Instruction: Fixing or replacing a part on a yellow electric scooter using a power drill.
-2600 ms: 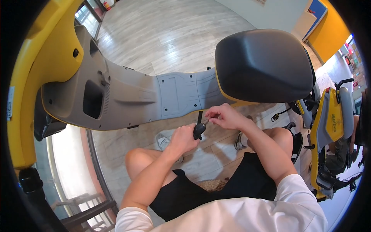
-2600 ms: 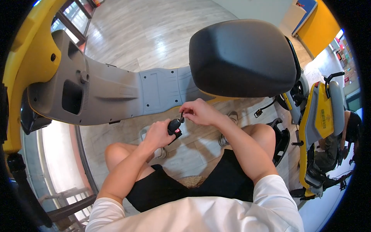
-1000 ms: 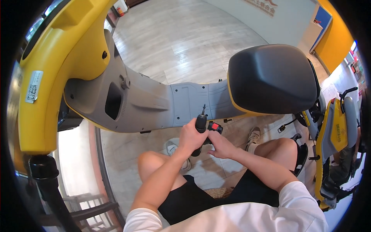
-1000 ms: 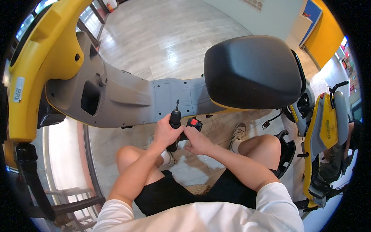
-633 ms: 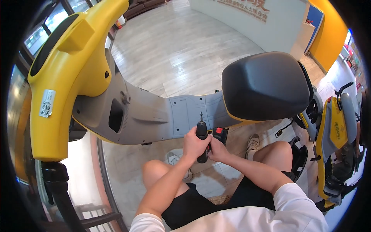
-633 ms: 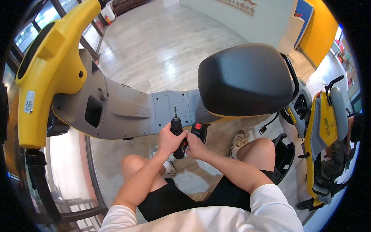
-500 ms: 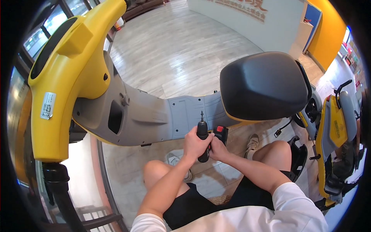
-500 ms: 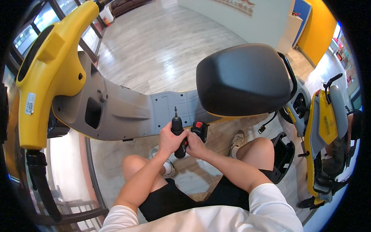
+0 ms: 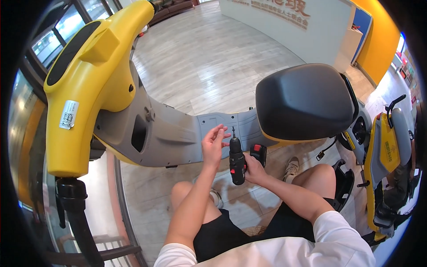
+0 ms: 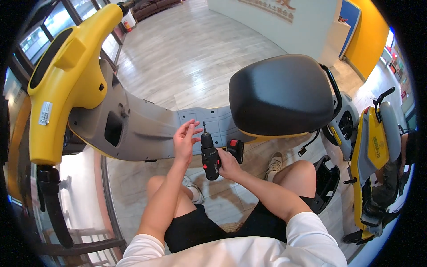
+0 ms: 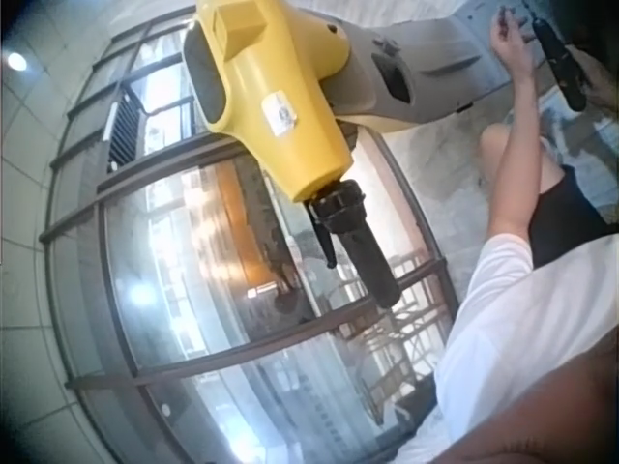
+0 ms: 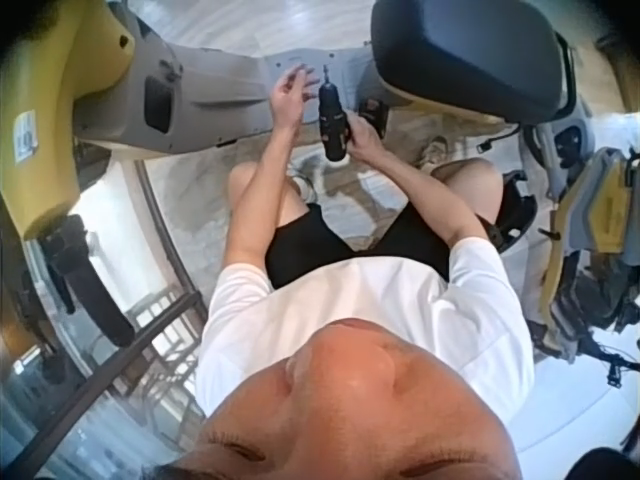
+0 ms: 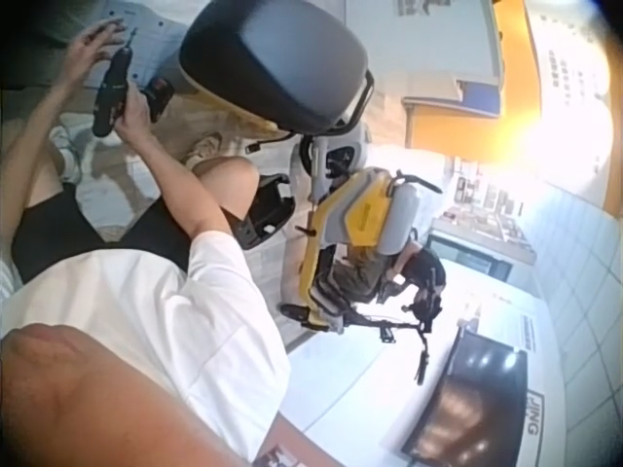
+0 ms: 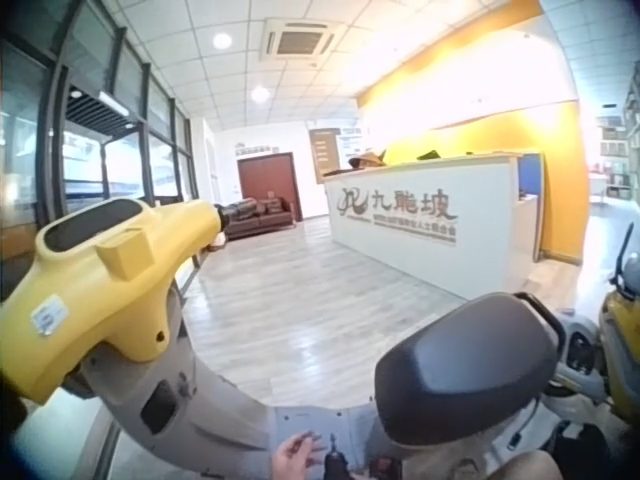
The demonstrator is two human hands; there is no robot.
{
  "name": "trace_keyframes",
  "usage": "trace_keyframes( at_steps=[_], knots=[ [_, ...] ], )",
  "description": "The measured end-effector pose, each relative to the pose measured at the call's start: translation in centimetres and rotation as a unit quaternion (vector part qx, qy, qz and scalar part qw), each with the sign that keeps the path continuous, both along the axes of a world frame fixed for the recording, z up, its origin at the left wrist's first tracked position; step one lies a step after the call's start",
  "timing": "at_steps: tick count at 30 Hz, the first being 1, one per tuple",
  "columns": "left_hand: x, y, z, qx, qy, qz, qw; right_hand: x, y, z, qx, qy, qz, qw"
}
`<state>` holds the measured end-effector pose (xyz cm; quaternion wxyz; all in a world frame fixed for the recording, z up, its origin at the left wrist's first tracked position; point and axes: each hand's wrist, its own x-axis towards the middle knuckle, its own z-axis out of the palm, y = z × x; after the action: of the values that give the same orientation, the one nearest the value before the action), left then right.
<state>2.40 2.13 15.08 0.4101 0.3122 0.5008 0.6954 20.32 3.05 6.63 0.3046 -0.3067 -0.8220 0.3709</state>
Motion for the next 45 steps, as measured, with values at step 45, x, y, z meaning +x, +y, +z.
trace_keyframes(
  at_steps=[45],
  knots=[
    [-6.3, 11.3, -13.8, -0.394, 0.022, -0.093, 0.914, -4.9, 2.1, -1.9, -0.244, -0.112, -0.056, 0.962]
  ],
)
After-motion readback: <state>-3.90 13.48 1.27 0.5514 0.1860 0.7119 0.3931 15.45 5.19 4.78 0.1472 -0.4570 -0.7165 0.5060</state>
